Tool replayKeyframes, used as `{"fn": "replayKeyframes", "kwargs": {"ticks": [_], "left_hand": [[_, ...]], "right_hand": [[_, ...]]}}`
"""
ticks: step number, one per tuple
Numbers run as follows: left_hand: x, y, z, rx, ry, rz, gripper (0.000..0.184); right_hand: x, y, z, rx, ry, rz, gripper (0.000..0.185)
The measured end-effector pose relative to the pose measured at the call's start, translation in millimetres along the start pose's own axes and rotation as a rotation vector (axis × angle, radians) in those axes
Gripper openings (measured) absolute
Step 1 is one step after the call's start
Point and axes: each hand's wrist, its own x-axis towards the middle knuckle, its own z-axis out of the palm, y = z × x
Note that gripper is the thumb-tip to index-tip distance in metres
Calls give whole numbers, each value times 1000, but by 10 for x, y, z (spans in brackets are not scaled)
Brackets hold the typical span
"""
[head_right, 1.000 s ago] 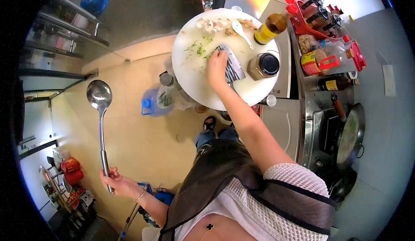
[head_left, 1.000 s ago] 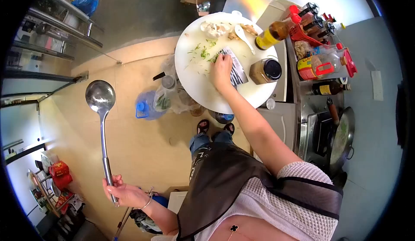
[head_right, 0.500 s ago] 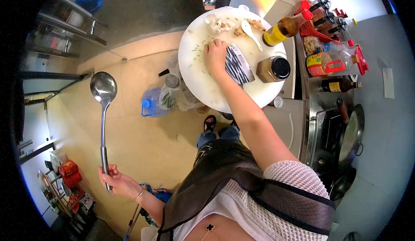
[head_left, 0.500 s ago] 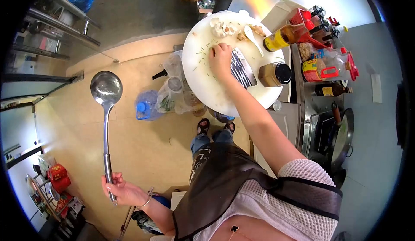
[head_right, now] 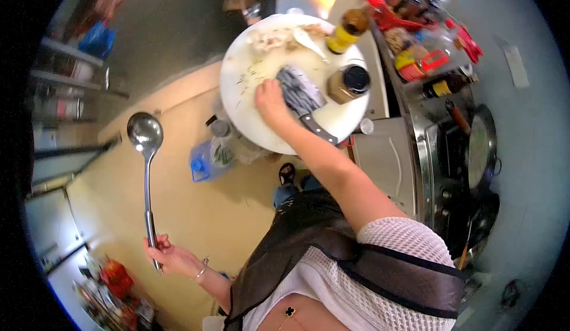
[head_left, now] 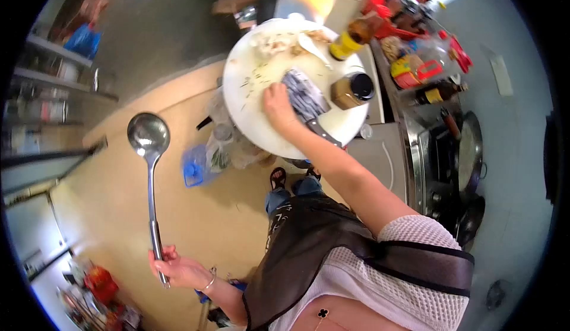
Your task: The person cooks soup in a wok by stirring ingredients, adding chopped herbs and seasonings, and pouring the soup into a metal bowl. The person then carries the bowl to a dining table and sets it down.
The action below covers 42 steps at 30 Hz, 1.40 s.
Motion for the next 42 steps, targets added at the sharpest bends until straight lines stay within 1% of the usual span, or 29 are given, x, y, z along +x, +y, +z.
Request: {"fn": "replayKeyframes", "kwargs": {"ticks": [1, 3, 5, 7, 9, 11, 12, 13, 14, 16, 18, 20, 21, 23, 25, 26, 27, 29, 31, 32, 33, 34, 35, 37, 38, 39, 40, 41, 42], "left_hand": [[12, 18, 13, -30, -48, 2, 42], [-17, 84, -114, -53, -84, 60, 39], [-34, 224, 1, -99, -125, 33, 37], [-30, 227, 70, -189, -156, 24, 32], [-48, 331, 274, -227, -241, 38, 34], [-115, 467, 494, -342, -208, 76, 29], [-150, 512, 603, -305, -268, 141, 30], [-200, 556, 700, -265, -321, 216, 31], [-276, 591, 798, -287, -349, 219, 31], [-483, 665, 1016, -431, -552, 152, 34], [-680, 668, 1253, -531, -731, 50, 36], [-986, 698, 1448, -595, -887, 18, 37], [-1174, 725, 1556, -624, -959, 46, 37], [-1716, 1068, 1638, -523, -970, 34, 39], [-2082, 1155, 1697, -624, -1099, 60, 39], [-2235, 1169, 1739, -626, -1155, 74, 39], [-2463, 1254, 1818, -579, -1132, 108, 36], [-2922, 1411, 1853, -588, -1121, 103, 34], [-3309, 1501, 1901, -641, -1238, 146, 27], [-3526, 1557, 1932, -638, -1244, 178, 22], [-3712, 1612, 1966, -648, -1249, 210, 17], [-3896, 1702, 1976, -704, -1307, 279, 15], [-4053, 1798, 2002, -756, -1372, 351, 16], [-4334, 1928, 2007, -753, -1443, 365, 18], [-4482, 2000, 1981, -766, -1469, 406, 17], [-4654, 2088, 1987, -799, -1516, 451, 17], [-4833, 2082, 2012, -831, -1564, 614, 19], [-5045, 2158, 1903, -929, -1560, 548, 19], [-5221, 2193, 1749, -1005, -1607, 538, 19]], "right_hand": [[-2, -24, 20, 48, 10, 56, 12], [31, -179, -234, 649, 27, 524, 11], [-9, -23, -128, 651, -48, 431, 8], [12, 45, -1135, 1450, -319, 945, 7], [-189, 420, -1705, 2012, -143, 831, 7], [-462, 785, -2864, 1684, 130, 764, 9], [-649, 953, -3462, 1394, 370, 607, 10], [-862, 1081, -4015, 827, 583, 557, 11], [-1101, 1182, -4480, 543, 746, 655, 12], [-1542, 1597, -4949, 364, 1207, 545, 11], [-1975, 2151, -5151, -331, 1303, 475, 14], [-2572, 3019, -4886, -865, 1031, 588, 15], [-3052, 3609, -4538, -596, 450, 870, 21], [-3631, 3885, -4284, -570, 65, 737, 19], [-3355, 3621, -4886, -419, 581, 992, 20], [-3244, 3468, -5239, -308, 619, 989, 19], [-3210, 3324, -5506, 235, 746, 908, 19], [-3233, 2907, -5971, 454, 775, 646, 21], [-3443, 3138, -5933, 198, 596, 720, 22], [-3623, 3527, -5643, -67, 339, 879, 23], [-3847, 3887, -5272, -343, -104, 981, 23], [-3967, 4066, -5068, -464, -355, 994, 24], [-3993, 4117, -5044, -493, -373, 1053, 25], [-3861, 3873, -5266, -255, 355, 1164, 23], [-3802, 3504, -5452, -478, 520, 1046, 20], [-3806, 3214, -5579, -404, 807, 928, 12], [-3872, 2747, -5739, -314, 849, 913, 17], [-3915, 2365, -5836, -568, 617, 857, 36], [-3951, 1980, -5815, -744, 612, 729, 48]]}}
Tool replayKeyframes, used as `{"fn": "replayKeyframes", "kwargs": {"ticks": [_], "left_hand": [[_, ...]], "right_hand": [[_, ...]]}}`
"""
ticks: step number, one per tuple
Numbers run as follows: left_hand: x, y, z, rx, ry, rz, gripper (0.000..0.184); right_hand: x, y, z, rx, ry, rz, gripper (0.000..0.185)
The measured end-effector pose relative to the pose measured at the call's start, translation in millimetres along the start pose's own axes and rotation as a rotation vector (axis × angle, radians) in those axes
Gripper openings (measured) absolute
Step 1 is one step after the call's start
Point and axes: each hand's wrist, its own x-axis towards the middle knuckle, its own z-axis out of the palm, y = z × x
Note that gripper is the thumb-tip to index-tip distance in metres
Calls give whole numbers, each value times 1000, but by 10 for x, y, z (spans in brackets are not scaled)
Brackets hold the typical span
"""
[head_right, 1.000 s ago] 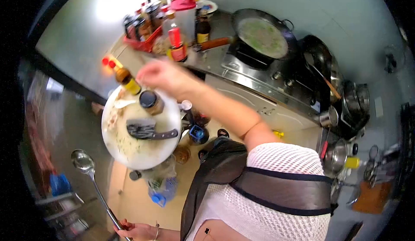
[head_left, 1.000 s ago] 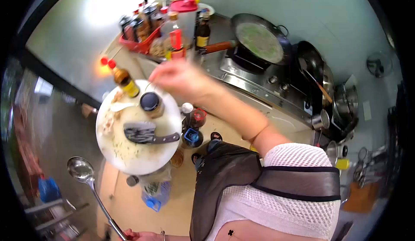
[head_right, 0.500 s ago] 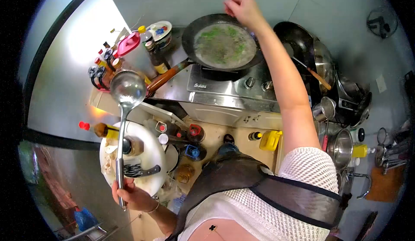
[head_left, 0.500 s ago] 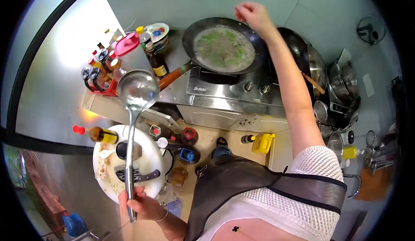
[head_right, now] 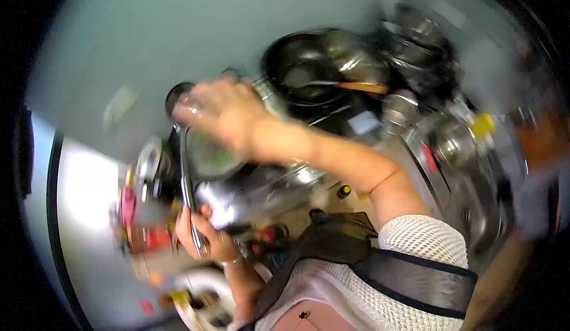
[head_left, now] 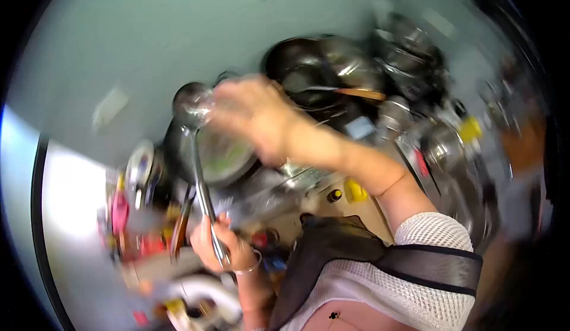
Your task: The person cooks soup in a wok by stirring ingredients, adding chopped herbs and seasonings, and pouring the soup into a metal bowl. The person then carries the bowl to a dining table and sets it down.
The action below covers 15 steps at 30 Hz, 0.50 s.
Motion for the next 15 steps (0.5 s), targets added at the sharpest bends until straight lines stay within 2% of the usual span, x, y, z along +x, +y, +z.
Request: {"fn": "replayKeyframes", "kwargs": {"ticks": [1, 2, 3, 4, 5, 7, 8, 9, 10, 11, 12, 13, 15], "left_hand": [[-64, 99, 197, -93, -39, 21, 19], [-130, 201, 321, -116, -106, 134, 19], [-205, 307, 347, -149, -149, 254, 18], [-307, 467, 574, -242, -162, 293, 21], [-484, 703, 708, -437, -163, 252, 23], [-553, 1147, 813, -655, -380, 324, 27], [-547, 1298, 856, -690, -613, 426, 28], [-586, 1503, 982, -803, -719, 519, 35], [-500, 1678, 1041, -945, -831, 610, 51], [-499, 1879, 1170, -1120, -1044, 617, 62], [-599, 2093, 1338, -1275, -1023, 582, 64], [-525, 2343, 1475, -1318, -977, 604, 55], [-436, 2949, 1884, -1375, -834, 662, 34]], "right_hand": [[-196, -99, -168, -33, 37, -80, 39], [-351, -223, -325, -3, 27, -161, 36], [-538, -441, -489, -11, -10, -161, 32], [-694, -390, -588, -116, 70, -196, 29], [-883, -470, -864, -181, -16, -106, 28], [-1207, -532, -1360, -305, -15, 55, 25], [-1349, -579, -1622, -413, 2, 155, 23], [-1506, -656, -1914, -519, 27, 245, 21], [-1598, -731, -2083, -576, 112, 320, 22], [-1828, -692, -2273, -610, 210, 377, 23], [-2026, -774, -2599, -521, 295, 560, 18], [-2206, -839, -2799, -491, 524, 792, 13], [-2763, -889, -3294, -471, 866, 980, 10]]}}
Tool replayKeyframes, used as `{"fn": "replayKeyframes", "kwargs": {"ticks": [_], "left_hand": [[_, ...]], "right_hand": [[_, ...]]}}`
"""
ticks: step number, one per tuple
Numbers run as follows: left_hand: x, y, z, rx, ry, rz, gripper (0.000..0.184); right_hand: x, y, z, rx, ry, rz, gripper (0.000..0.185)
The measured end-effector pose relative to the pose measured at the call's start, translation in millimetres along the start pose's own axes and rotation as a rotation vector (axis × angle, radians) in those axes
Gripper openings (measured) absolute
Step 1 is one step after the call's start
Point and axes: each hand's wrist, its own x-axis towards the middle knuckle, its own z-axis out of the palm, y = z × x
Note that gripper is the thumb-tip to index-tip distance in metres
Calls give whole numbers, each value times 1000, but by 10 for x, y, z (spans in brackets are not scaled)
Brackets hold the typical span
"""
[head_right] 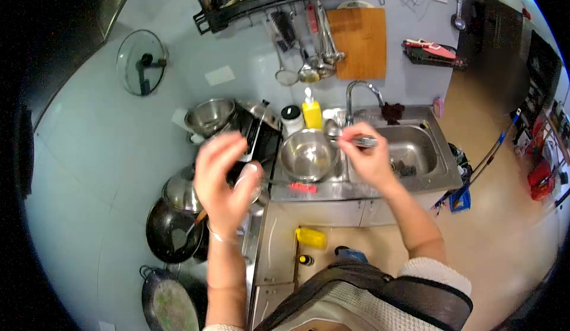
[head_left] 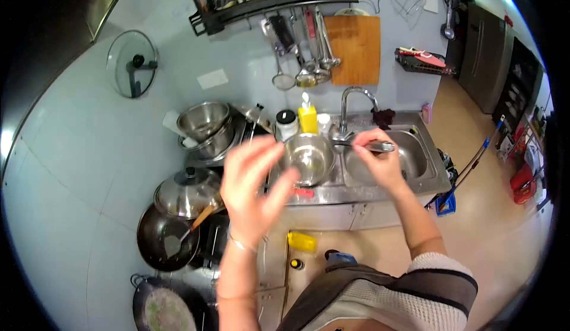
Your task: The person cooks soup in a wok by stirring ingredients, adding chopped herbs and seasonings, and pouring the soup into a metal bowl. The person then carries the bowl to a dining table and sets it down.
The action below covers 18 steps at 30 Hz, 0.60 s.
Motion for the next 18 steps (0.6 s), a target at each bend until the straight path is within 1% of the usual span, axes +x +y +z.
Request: {"fn": "replayKeyframes", "kwargs": {"ticks": [1, 2, 3, 4, 5, 6, 8, 10, 11, 12, 13, 14, 16, 17, 18], "left_hand": [[288, -244, 190, -15, 18, 37, 18], [546, -452, 352, -92, -7, -108, 9], [860, -683, 498, -10, -23, -70, 15], [1177, -957, 703, 12, -47, -110, 17], [1482, -1142, 907, -49, -8, -208, 14], [1756, -1457, 1123, -17, 15, -130, 16], [2236, -1833, 1474, 91, -24, -172, 23], [2625, -2057, 1796, 26, -106, -294, 25], [2798, -2117, 1919, 19, -140, -325, 25], [2957, -2137, 2068, 12, -180, -358, 25], [3099, -2193, 2240, -41, -193, -313, 24], [3238, -2240, 2417, -73, -200, -310, 25], [3450, -2247, 2715, 120, -143, -180, 23], [3549, -2219, 2841, 226, -174, -182, 33], [3651, -2184, 2956, 333, -207, -183, 43]], "right_hand": [[89, 294, -323, -120, -34, 142, 10], [124, 561, -592, -241, -66, 286, 11], [125, 760, -769, -361, 28, 295, 15], [162, 926, -964, -481, 127, 292, 20], [202, 1003, -1175, -563, 167, 302, 24], [210, 1038, -1347, -644, 202, 320, 28], [243, 1070, -1597, -708, 270, 371, 30], [225, 1311, -1871, -952, 279, 75, 29], [249, 1355, -1934, -949, 283, 64, 29], [268, 1340, -2005, -795, 280, 253, 28], [273, 1330, -2063, -637, 273, 439, 27], [279, 1342, -2103, -637, 274, 437, 27], [265, 1373, -2150, -618, 218, 520, 28], [249, 1394, -2175, -619, 220, 515, 28], [219, 1416, -2187, -652, 197, 428, 26]]}}
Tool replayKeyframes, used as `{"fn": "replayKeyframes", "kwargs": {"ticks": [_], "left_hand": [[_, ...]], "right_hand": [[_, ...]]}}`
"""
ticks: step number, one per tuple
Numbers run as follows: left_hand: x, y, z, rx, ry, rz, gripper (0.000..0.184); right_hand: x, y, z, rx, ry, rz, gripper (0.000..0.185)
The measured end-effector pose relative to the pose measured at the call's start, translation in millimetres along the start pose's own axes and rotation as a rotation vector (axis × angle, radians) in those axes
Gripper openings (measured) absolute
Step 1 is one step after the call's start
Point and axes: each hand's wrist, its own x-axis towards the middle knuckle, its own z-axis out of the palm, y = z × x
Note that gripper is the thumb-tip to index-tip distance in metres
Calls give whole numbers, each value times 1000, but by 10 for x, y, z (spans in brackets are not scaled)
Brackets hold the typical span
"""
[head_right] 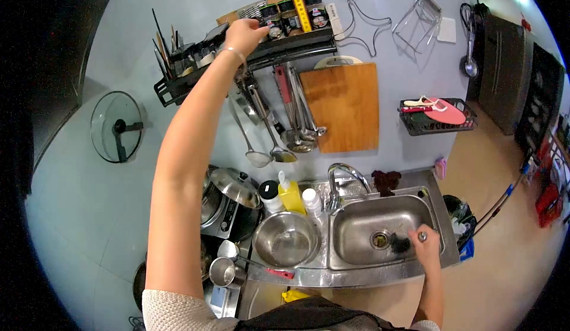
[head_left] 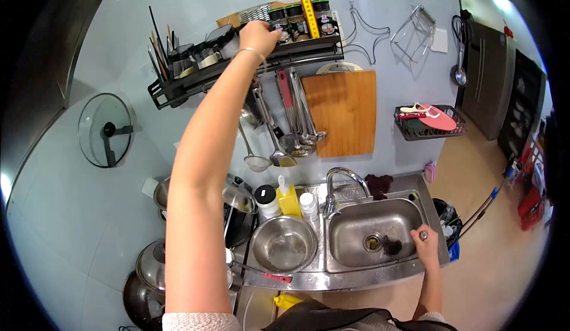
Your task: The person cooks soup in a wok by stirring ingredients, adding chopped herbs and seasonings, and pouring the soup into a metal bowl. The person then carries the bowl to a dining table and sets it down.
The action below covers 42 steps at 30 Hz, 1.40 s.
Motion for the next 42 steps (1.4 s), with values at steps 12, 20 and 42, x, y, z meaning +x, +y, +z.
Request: {"fn": "replayKeyframes", "kwargs": {"ticks": [12, 20, 42], "left_hand": [[-11, 144, 601, -284, 580, -26, 46], [-2263, 327, -632, -261, 153, 318, 34], [-5969, -415, -4180, -415, -70, -732, 47]], "right_hand": [[144, -903, -287, 451, 73, -25, 5], [495, -2613, 231, 259, -229, -697, 67], [-2422, -4469, 2061, 772, -1366, -626, 15]]}}
